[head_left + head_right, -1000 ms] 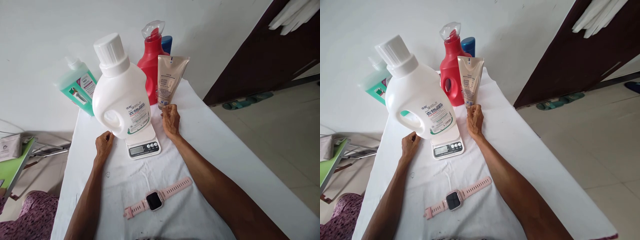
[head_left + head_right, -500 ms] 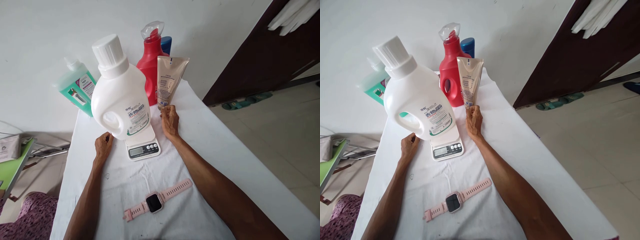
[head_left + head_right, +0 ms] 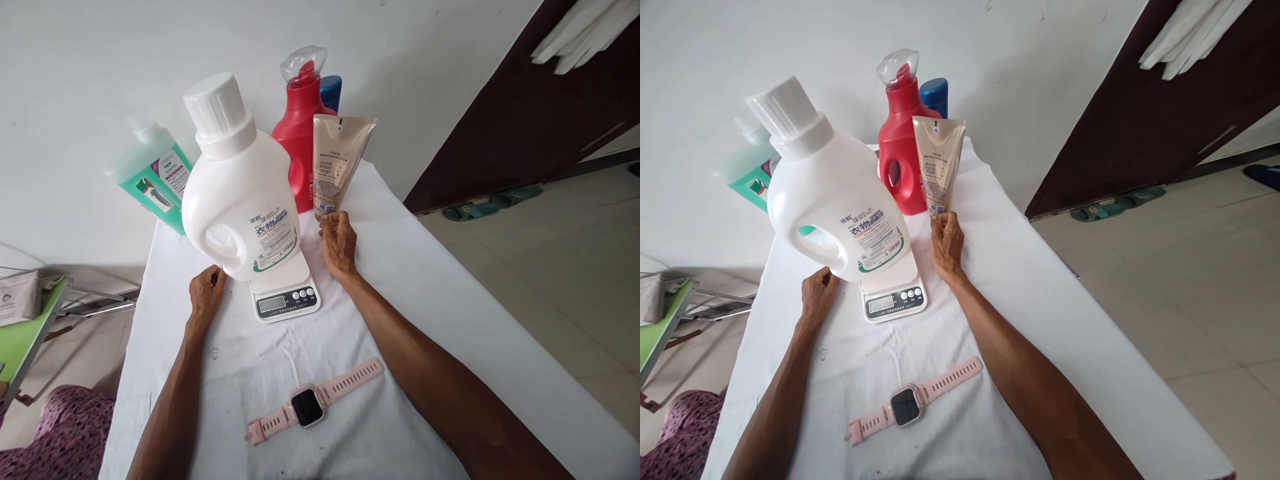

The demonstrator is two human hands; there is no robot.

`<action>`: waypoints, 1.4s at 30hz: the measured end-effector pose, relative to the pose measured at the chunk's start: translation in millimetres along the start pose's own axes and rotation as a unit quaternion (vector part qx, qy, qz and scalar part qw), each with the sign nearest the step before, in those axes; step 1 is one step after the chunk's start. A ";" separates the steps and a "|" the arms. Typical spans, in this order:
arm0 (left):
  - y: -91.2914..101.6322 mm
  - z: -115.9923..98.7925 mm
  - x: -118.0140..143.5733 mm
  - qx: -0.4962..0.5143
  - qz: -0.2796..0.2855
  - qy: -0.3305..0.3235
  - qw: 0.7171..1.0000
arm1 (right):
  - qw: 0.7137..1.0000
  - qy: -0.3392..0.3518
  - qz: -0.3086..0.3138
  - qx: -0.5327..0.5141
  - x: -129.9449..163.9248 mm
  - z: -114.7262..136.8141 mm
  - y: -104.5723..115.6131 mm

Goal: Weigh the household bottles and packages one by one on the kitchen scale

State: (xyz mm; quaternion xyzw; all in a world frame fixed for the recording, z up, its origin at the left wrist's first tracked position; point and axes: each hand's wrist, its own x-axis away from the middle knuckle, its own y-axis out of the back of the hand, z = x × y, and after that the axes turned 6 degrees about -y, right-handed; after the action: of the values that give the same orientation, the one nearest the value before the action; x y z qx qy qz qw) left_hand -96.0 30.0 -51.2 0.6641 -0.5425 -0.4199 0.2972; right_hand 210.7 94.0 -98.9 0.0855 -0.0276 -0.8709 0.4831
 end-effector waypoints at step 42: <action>49.2 -127.1 -31.7 0.408 -0.205 -0.066 0.887 | 1.000 0.013 0.006 -0.009 1.1 7.5 1.1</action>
State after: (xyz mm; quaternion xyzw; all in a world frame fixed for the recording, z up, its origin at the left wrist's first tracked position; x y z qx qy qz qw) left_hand -9.1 41.4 57.9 0.7939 -0.5361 -0.2561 -0.1293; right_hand 209.7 92.2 -91.6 0.0920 -0.0137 -0.8671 0.4893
